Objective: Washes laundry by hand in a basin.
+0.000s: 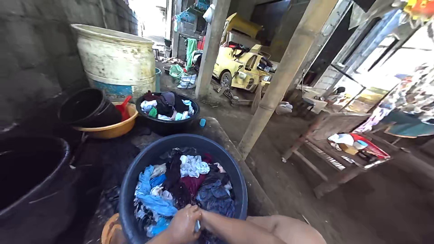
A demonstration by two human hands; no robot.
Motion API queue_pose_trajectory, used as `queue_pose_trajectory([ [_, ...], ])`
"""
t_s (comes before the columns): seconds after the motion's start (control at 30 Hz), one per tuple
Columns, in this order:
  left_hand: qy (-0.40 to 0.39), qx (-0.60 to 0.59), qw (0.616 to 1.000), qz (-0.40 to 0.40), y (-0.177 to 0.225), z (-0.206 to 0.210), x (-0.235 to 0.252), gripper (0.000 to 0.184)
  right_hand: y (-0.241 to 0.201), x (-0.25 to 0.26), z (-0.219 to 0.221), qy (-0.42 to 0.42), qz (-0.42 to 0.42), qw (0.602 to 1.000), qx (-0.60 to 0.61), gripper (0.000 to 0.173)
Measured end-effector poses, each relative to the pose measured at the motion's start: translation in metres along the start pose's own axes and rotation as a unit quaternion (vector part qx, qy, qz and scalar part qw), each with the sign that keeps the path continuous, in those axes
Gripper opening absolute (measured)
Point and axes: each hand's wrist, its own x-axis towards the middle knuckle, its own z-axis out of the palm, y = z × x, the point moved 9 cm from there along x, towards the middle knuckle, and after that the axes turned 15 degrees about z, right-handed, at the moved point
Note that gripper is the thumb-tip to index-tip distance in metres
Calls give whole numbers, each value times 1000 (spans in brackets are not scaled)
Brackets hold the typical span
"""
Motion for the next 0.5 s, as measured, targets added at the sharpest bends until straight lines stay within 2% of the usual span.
queue_pose_trajectory([
  [0.07, 41, -59, 997, -41, -24, 0, -12, 47, -6, 68, -4, -151, -115, 978, 88, 40],
  [0.13, 93, -186, 974, -90, -51, 0, -25, 67, -15, 86, -12, -183, -137, 958, 175, 38],
  [0.17, 123, -254, 953, -112, -60, -2, -30, 73, -19, 88, -18, -185, -139, 950, 208, 44],
  [0.23, 209, -361, 894, -161, -61, -18, -40, 59, -22, 88, -29, -182, -154, 940, 242, 63],
  [0.3, 280, -409, 840, -223, -56, -49, -52, 53, -13, 88, -36, -156, -142, 947, 242, 73],
  [0.4, 394, -407, 780, -265, -60, -119, -86, 49, 16, 115, -41, -95, -106, 968, 206, 64],
  [0.5, 536, -305, 750, -240, -66, -209, -153, 44, 48, 146, -51, -68, -57, 982, 165, 53],
])
